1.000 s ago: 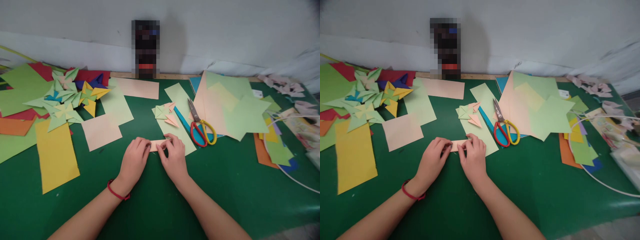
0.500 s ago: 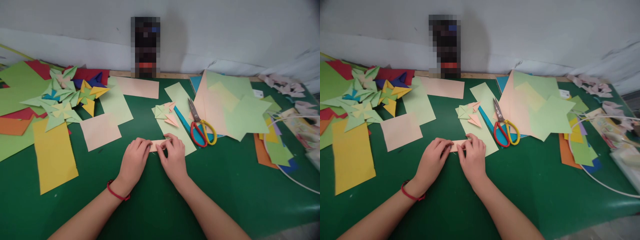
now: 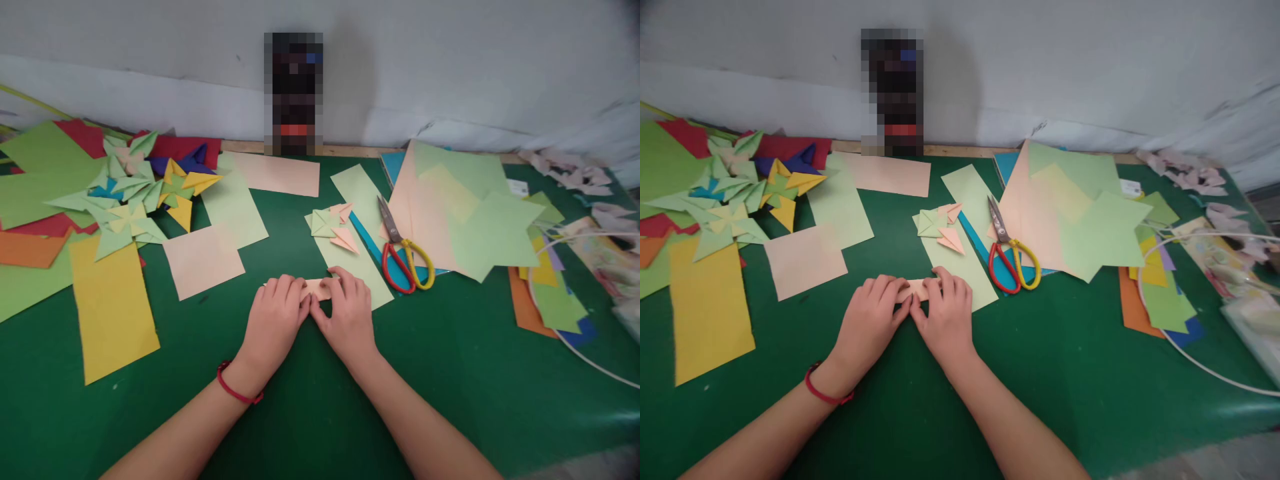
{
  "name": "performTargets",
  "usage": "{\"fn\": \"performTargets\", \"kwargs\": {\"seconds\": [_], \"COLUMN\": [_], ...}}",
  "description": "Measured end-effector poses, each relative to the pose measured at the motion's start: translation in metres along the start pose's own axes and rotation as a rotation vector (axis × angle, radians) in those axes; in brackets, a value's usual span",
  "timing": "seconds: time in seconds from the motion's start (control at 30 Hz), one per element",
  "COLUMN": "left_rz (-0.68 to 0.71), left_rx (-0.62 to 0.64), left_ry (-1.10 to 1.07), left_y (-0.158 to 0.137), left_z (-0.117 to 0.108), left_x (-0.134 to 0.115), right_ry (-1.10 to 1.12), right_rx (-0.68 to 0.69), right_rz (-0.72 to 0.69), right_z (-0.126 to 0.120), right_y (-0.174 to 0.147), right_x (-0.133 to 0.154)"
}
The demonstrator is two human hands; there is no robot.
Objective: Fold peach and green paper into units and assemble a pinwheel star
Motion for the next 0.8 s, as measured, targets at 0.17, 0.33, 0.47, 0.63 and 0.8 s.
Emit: {"fn": "performTargets", "kwargs": {"seconds": [0.17,0.33,0.47,0.63,0.8], "left_rz": [0.005,0.046,0.070,0.046,-0.013], "left_rx": [0.004,0.042,0.042,-0.071,-0.028], "left_ry": [0.069,0.017,-0.042,-0.184,-0.286], "left_y": [-0.010,-0.016,-0.015,-0.011,-0.009], "left_z": [-0.003,-0.003,-0.002,-0.011,-0.012], "left_x": [-0.001,0.005,0.009,0.008,0.006], "right_ry": [0.021,0.080,0.119,0.121,0.139], "right_rx": [0.013,0.035,0.045,-0.021,-0.042], "right_rz": [-0.021,-0.046,-0.062,-0.033,-0.014], "right_z": [-0.002,-0.003,-0.005,-0.013,-0.014], "right_y": [0.001,0.002,0.001,-0.001,-0.001], "right_x": [-0.003,-0.007,-0.006,-0.010,-0.013]}}
Point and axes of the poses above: each hand's wrist, its own y-axis towards the middle knuckle, its own z-axis out of the palm, x = y × z, the point moved 6 cm from there along y, towards the middle knuckle, and after that the axes turned 13 degrees about -z, right-handed, at the moved point
